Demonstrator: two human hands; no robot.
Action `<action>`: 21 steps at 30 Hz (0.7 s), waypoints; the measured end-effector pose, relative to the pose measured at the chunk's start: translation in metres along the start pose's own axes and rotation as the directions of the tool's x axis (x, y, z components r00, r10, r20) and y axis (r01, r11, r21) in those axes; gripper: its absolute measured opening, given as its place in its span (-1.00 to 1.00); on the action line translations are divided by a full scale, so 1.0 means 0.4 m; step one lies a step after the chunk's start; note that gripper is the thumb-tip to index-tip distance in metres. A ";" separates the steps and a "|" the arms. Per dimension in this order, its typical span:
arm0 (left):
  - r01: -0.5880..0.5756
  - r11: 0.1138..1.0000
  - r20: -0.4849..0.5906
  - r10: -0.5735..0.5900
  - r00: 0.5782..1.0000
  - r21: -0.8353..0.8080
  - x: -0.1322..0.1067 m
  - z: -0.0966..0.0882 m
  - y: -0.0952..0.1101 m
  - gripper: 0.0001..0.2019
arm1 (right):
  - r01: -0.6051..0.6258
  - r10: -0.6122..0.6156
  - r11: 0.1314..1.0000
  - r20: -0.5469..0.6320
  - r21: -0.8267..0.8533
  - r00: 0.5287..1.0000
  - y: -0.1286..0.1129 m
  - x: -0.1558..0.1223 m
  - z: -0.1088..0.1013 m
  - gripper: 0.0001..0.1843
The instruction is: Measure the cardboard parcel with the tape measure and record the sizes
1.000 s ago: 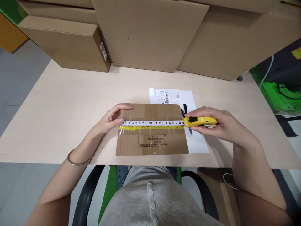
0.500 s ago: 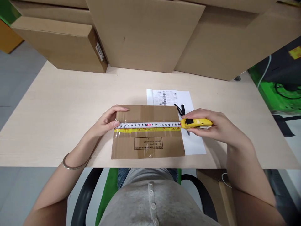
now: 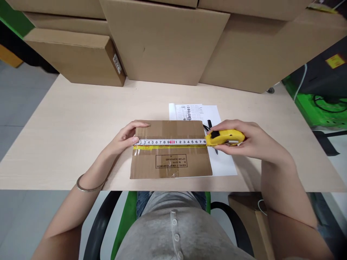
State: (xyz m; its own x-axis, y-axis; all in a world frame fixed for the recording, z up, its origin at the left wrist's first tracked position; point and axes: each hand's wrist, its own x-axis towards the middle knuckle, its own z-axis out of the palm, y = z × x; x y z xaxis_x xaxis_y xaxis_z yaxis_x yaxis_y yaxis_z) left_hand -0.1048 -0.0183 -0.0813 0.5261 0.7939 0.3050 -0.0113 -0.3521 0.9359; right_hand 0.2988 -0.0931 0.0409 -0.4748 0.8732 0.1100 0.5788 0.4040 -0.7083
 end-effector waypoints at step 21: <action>-0.096 0.979 0.037 0.091 0.995 0.181 0.020 0.003 0.058 -0.09 | 0.180 -0.187 0.982 0.232 0.052 0.955 -0.216 0.199 0.205 -0.50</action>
State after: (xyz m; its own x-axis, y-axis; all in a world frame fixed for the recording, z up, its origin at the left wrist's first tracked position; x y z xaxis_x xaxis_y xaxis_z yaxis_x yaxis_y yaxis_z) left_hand -0.0998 -0.0205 -0.0571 0.5536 0.7397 0.3825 0.0920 -0.5109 0.8547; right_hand 0.1565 -0.0811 0.0537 -0.7151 0.6949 0.0757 0.4489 0.5396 -0.7122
